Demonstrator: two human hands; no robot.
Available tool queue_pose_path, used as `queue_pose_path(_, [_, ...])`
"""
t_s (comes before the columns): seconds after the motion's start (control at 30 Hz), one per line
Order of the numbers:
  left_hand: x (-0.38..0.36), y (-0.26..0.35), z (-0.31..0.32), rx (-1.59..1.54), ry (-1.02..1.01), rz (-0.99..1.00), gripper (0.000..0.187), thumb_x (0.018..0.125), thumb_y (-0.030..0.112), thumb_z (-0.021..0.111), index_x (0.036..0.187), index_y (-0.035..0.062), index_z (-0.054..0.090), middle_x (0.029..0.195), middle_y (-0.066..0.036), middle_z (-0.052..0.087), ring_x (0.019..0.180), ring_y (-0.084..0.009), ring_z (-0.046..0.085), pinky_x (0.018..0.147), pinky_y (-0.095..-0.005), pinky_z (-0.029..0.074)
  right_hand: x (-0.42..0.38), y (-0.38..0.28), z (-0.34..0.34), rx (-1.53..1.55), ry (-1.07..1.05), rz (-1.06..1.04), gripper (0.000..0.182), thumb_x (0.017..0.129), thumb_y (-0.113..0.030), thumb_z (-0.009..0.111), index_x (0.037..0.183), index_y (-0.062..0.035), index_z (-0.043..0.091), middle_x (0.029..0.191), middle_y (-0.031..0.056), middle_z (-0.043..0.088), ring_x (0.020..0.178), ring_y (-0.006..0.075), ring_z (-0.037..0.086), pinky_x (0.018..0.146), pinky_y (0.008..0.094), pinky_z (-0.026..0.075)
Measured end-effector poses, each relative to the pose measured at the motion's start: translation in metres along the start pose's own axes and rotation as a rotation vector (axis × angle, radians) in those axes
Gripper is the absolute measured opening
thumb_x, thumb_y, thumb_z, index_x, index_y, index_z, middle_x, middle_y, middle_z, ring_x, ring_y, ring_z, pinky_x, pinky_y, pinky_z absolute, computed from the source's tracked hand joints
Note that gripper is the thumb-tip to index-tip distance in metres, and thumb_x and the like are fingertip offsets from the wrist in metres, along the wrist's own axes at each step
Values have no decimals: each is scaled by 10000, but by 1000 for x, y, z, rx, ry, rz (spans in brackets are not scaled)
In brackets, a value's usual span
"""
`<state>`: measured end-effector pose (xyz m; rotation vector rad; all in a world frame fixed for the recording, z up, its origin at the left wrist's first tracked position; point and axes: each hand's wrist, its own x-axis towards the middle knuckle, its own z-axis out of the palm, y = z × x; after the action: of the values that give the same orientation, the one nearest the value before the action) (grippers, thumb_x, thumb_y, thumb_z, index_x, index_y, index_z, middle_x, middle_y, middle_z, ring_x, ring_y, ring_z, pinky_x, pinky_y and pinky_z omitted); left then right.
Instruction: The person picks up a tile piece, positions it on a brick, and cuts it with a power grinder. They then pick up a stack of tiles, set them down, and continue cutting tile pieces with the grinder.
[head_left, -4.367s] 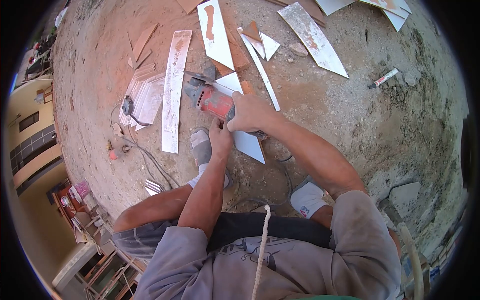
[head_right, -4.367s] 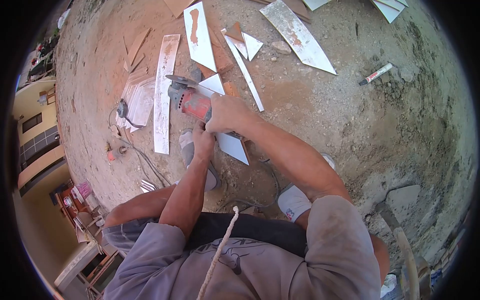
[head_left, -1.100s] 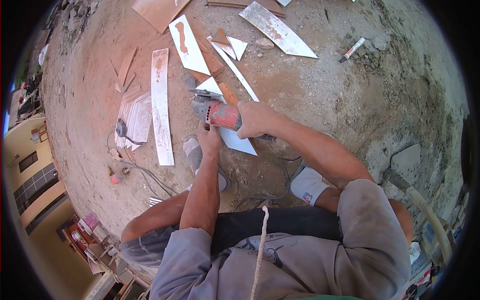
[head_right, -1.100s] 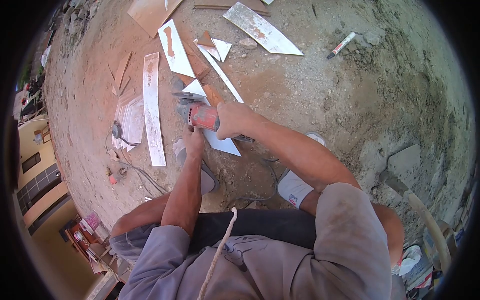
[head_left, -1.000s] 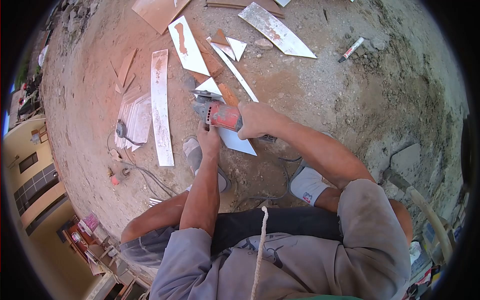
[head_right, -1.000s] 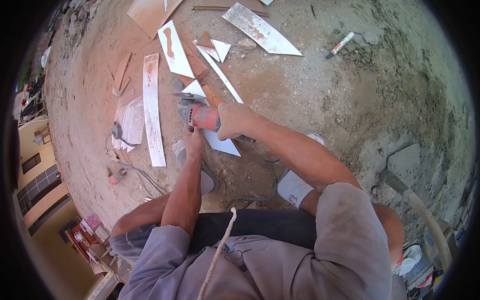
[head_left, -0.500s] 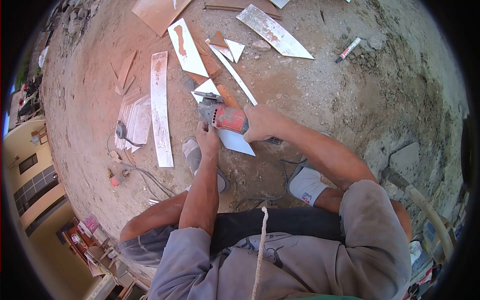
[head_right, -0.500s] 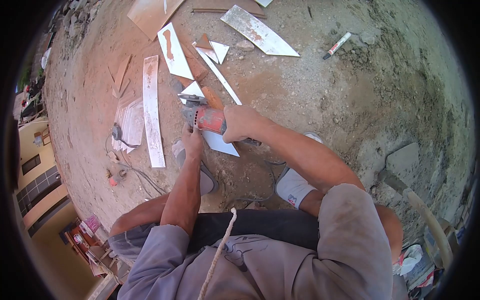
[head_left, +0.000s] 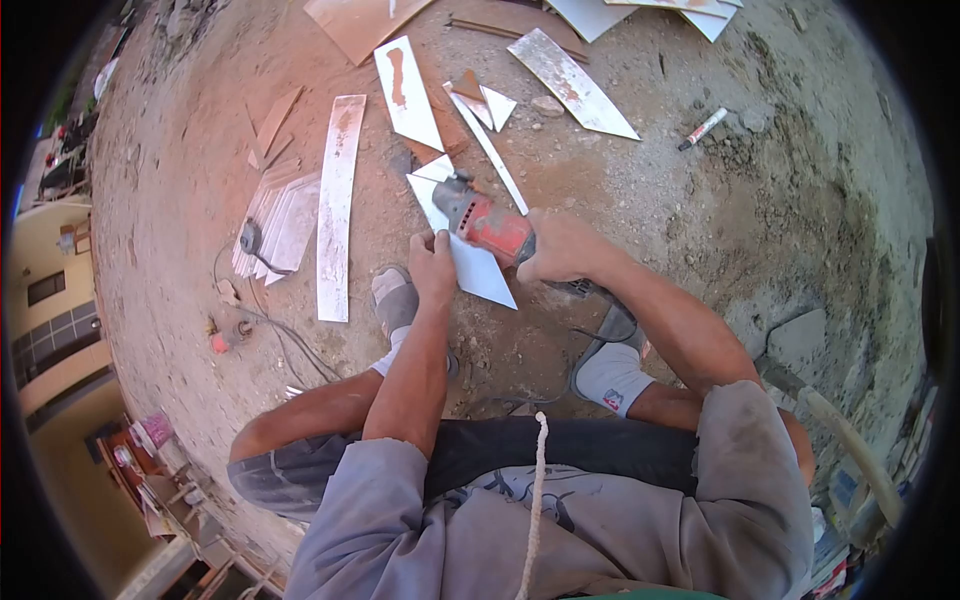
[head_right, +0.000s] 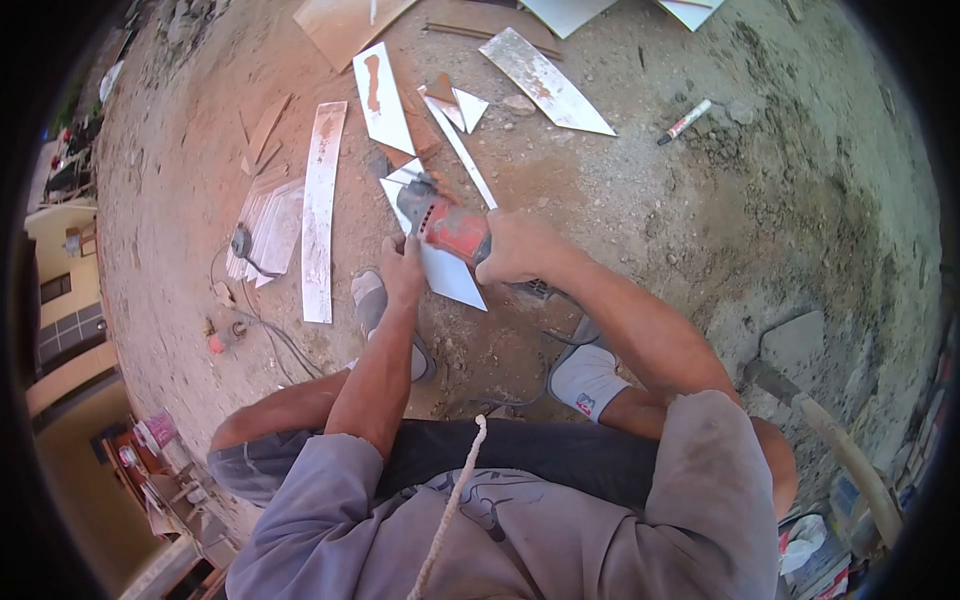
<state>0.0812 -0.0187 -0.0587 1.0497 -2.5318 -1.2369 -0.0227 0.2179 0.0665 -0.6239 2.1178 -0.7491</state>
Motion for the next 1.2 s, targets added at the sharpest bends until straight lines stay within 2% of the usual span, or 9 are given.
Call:
queue_pose_path(0.07, [-1,-5,12,-60,25,14,677,876,350,726,1327,-90,478,1268,-266,577,1121,-368,616,960,-429,488,-12,-11,-14,-4,82,78,671,587,-353,749,1095,55,590,980,303,667,932,442,663,825,460,527])
queue_pose_path(0.1, [-8,2,14,-72,29,11,677,876,350,726,1327,-90,478,1268,-266,577,1121,-368,616,960,-429,488,-17,-15,-20,-18,82,78,671,587,-353,749,1095,55,590,980,303,667,932,442,663,825,460,527])
queue_pose_path(0.2, [-33,35,21,363,71,111,1074,761,457,797,1506,-66,228,1393,-303,466,1233,-470,518,1033,-491,436,-25,-20,-32,-5,175,127,721,577,-390,772,1124,46,600,976,279,674,950,421,665,846,442,520])
queue_pose_path(0.4, [-26,52,-14,196,-102,-1,1093,714,370,807,1514,-64,201,1394,-304,470,1221,-458,535,1038,-483,433,-33,-29,-40,271,402,35,741,581,-398,789,1151,44,621,1043,258,690,969,372,678,882,401,514])
queue_pose_path(0.53, [-3,4,-35,2,42,-28,1079,696,327,792,1509,-67,203,1374,-296,488,1208,-447,549,1039,-484,433,-35,-30,-35,298,451,59,728,584,-388,804,1156,29,634,1030,237,694,965,348,677,884,390,509])
queue_pose_path(0.7, [14,-16,-60,227,186,-90,996,716,314,765,1489,-74,271,1351,-317,493,1220,-457,529,1079,-465,402,-28,-19,-28,291,421,74,709,582,-389,802,1153,2,650,1027,224,697,956,327,678,871,382,510])
queue_pose_path(0.87, [18,-34,-31,636,389,152,934,824,431,727,1467,-95,301,1392,-317,450,1301,-460,441,1115,-537,323,-16,-15,-24,328,428,79,669,587,-375,791,1129,-5,657,973,195,705,888,302,683,834,382,516])
queue_pose_path(0.93, [6,6,-24,221,-51,2,957,839,506,713,1458,-104,313,1442,-311,402,1349,-449,391,1116,-574,299,-11,-18,-24,358,444,78,646,590,-374,789,1107,-7,661,948,186,706,865,296,683,817,380,519])
queue_pose_path(1.2, [-51,38,25,205,-131,61,1139,785,363,804,1524,-114,81,1561,-343,200,1476,-446,201,1209,-512,199,-19,-26,-34,490,498,93,598,591,-364,793,1061,-16,667,841,148,701,773,253,676,742,364,524])
